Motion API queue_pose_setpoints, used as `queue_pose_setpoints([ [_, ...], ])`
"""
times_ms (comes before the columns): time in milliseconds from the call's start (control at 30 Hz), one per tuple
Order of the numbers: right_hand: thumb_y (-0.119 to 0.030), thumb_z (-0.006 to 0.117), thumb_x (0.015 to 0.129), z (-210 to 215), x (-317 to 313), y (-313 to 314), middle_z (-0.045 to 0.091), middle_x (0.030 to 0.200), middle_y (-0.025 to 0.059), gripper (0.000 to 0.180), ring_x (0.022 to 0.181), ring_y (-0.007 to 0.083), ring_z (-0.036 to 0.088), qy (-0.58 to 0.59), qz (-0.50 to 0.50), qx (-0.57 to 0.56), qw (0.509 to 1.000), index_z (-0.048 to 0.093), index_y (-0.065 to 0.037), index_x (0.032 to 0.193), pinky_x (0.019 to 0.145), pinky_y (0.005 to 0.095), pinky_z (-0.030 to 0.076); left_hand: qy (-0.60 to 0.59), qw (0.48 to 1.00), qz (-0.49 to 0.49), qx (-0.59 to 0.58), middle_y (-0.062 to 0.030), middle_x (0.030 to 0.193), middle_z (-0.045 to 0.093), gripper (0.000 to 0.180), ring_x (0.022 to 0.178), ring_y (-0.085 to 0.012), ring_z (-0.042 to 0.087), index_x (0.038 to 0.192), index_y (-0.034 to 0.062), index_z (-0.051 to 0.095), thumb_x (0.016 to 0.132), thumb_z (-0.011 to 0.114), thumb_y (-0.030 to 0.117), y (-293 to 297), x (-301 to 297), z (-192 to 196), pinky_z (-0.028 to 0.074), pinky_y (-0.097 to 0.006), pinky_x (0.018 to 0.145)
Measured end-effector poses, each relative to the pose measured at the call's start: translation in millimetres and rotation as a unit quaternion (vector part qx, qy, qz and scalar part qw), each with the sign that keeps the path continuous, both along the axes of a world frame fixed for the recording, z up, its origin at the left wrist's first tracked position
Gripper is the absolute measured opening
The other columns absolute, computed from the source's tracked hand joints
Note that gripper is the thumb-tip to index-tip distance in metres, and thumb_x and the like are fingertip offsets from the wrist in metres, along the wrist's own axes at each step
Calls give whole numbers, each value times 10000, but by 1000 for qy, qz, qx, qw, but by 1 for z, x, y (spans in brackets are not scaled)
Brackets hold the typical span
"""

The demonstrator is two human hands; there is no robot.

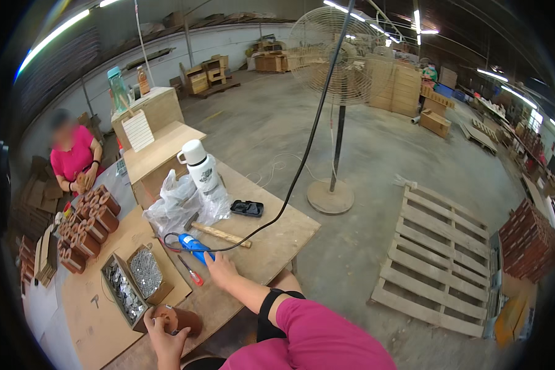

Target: The recorder uses a power screwdriver to attach metal brackets and screws to the ends of wooden cylinders at a workshop table.

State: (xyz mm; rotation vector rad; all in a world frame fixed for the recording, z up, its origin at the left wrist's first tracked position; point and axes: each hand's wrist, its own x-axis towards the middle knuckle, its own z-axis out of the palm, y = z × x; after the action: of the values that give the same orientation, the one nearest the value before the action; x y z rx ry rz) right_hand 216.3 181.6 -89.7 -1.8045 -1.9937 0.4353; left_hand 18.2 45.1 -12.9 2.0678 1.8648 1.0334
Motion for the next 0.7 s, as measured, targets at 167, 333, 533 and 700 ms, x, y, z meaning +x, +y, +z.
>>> queue_pose_setpoints([
  [167, -71, 464, 771, 11, -1, 7, 420, 1094, 202, 525, 1029, 360, 431, 4, 0, -4, 1000, 326, -91, 1277, 817, 457, 396, -42, 999, 12, 30, -176, 1212, 334, 664, 1078, -345, 399, 980, 41, 426, 421, 786, 58, -6, 0, -21, 376, -393, 881],
  [333, -100, 505, 754, 9, 2, 3, 432, 1065, 194, 523, 992, 347, 432, -14, -20, 8, 1000, 354, -87, 1254, 796, 432, 396, -136, 990, 17, 43, -145, 1264, 288, 928, 1142, -285, 356, 1251, 82, 283, 462, 767, 29, -9, -11, -59, 339, -377, 929],
  [533, -152, 563, 723, 24, -25, -54, 436, 994, 177, 318, 933, 329, 424, -3, 87, 178, 980, 480, -33, 1006, 727, 409, 396, -368, 929, 12, 44, -133, 1254, 338, 930, 1132, -222, 377, 1274, 9, 266, 482, 753, 15, -10, -3, -71, 370, -338, 896],
  [700, -151, 556, 726, -19, -8, -60, 491, 779, 144, 171, 764, 304, 497, 91, 85, 156, 980, 470, -38, 823, 647, 406, 408, -315, 947, 36, -51, -195, 1281, 359, 1049, 1184, -247, 362, 1305, -20, 225, 473, 842, 151, -13, 1, -62, 284, -359, 992],
])
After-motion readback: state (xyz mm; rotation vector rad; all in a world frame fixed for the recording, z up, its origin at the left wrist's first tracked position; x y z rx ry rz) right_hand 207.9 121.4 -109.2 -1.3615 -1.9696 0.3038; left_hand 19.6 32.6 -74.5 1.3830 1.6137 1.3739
